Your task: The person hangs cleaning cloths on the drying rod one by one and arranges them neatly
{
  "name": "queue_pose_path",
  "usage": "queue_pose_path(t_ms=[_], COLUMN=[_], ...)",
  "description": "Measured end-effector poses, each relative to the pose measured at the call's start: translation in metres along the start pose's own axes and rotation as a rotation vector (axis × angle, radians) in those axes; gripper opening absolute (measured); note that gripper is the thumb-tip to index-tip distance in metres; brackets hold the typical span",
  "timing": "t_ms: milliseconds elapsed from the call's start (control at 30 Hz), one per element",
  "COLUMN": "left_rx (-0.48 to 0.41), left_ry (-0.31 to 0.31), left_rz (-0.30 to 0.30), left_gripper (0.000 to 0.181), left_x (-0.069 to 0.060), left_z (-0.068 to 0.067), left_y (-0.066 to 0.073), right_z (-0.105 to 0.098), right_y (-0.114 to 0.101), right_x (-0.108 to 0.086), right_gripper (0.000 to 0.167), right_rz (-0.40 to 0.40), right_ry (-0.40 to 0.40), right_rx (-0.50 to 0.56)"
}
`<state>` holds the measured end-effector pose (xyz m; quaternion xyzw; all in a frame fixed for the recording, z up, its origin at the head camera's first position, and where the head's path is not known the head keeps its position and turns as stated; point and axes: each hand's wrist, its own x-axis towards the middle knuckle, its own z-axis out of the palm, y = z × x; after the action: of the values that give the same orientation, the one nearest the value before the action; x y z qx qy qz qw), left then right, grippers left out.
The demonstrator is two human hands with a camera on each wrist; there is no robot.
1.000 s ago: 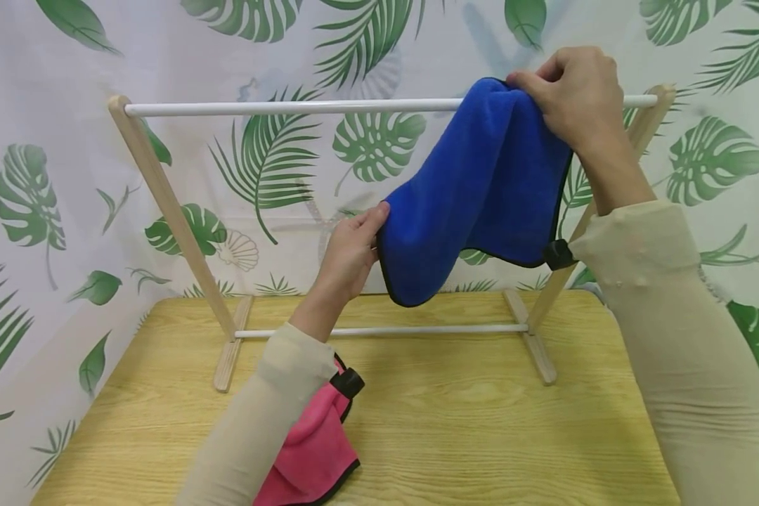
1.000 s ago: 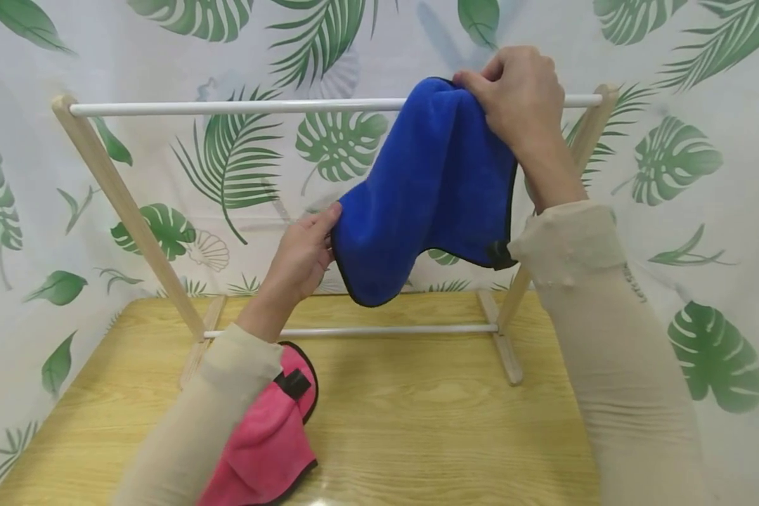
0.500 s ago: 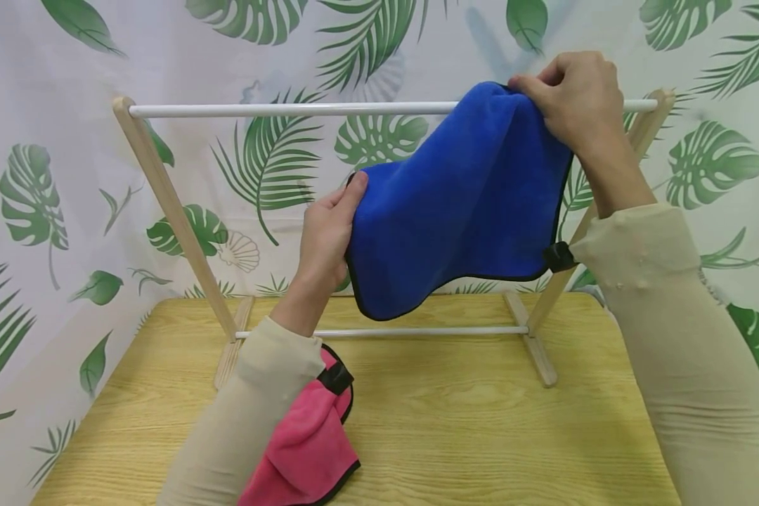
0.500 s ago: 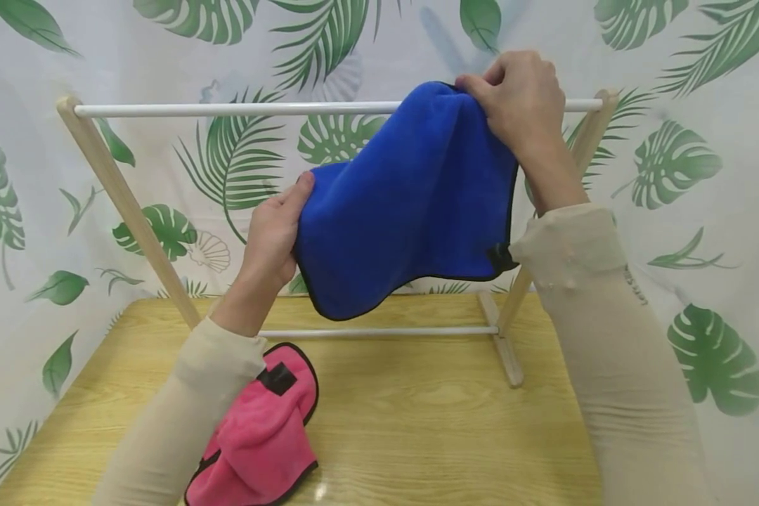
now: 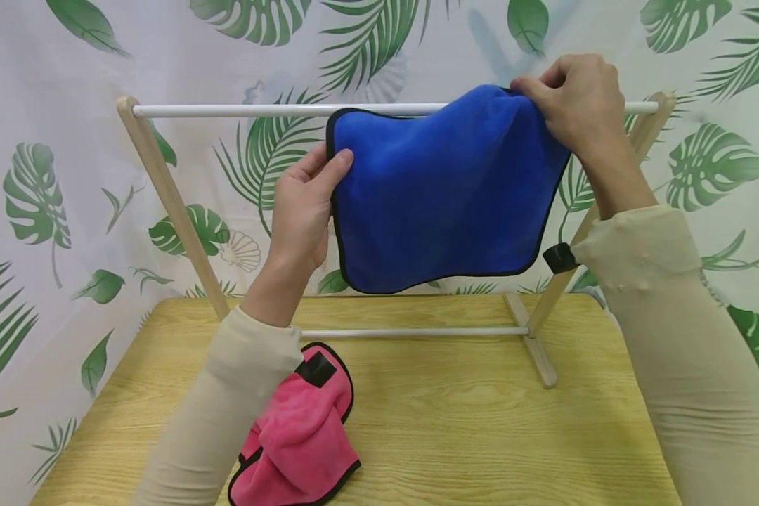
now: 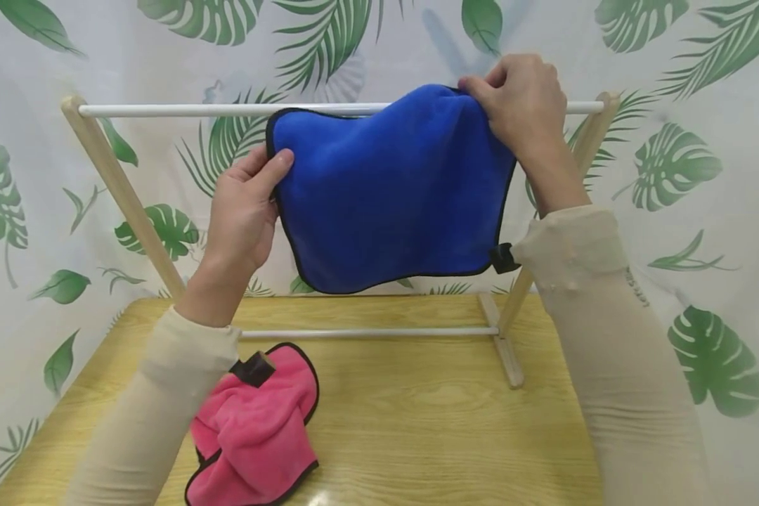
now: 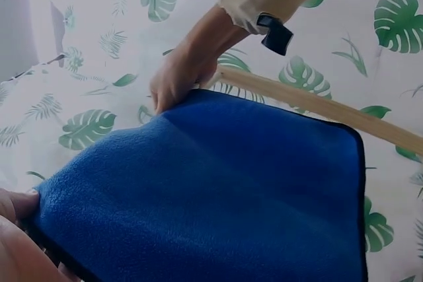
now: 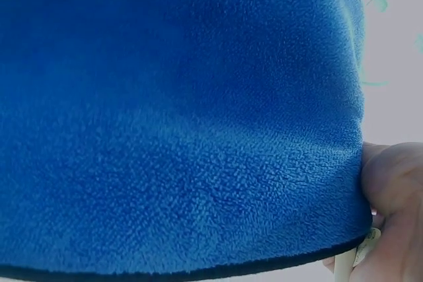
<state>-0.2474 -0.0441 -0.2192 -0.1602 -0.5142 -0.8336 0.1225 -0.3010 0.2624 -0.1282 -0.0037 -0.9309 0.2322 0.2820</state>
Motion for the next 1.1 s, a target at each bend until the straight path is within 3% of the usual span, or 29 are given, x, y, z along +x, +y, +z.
queue_pose_path(t_ms=[233,433,500,600,700,767,867,1000,1100], left_rx=[0.052,0.228,0.341,0.585,0.866,1.021,1.221,1.361,1.380], left_ry=[0.006,0.006,0.003,0.011,0.061,0.097,0.138,0.122,0.084], left_rz=[0.050,0.110,0.166,0.276,0.373,0.398,0.376,0.205,0.090], left_gripper=[0.023,0.025,0.025,0.025,0.026,0.028,0.032,0.041,0.045], left_x=[0.012,0.030,0.038,0.049,0.060,0.066,0.073,0.079,0.081], left_z=[-0.006,-0.013,-0.014,-0.015,-0.015,-0.015,-0.015,-0.015,-0.016], left_y=[0.025,0.051,0.058,0.066,0.071,0.072,0.073,0.076,0.082], right_z=[0.000,-0.001,-0.001,-0.001,-0.002,-0.002,-0.002,-0.002,-0.001], right_y=[0.000,-0.001,-0.002,-0.003,-0.004,-0.005,-0.007,-0.010,-0.013], right_x=[-0.002,-0.003,-0.003,-0.004,-0.004,-0.004,-0.004,-0.005,-0.005], right_gripper=[0.059,0.058,0.058,0.059,0.060,0.060,0.060,0.060,0.060], right_rz=[-0.006,-0.024,-0.024,-0.016,-0.012,-0.014,-0.021,-0.028,-0.030], right_ry=[-0.001,0.000,-0.004,-0.015,-0.025,-0.033,-0.045,-0.053,-0.044], right_rx=[-0.004,-0.017,-0.019,-0.021,-0.017,-0.011,-0.006,-0.008,-0.014])
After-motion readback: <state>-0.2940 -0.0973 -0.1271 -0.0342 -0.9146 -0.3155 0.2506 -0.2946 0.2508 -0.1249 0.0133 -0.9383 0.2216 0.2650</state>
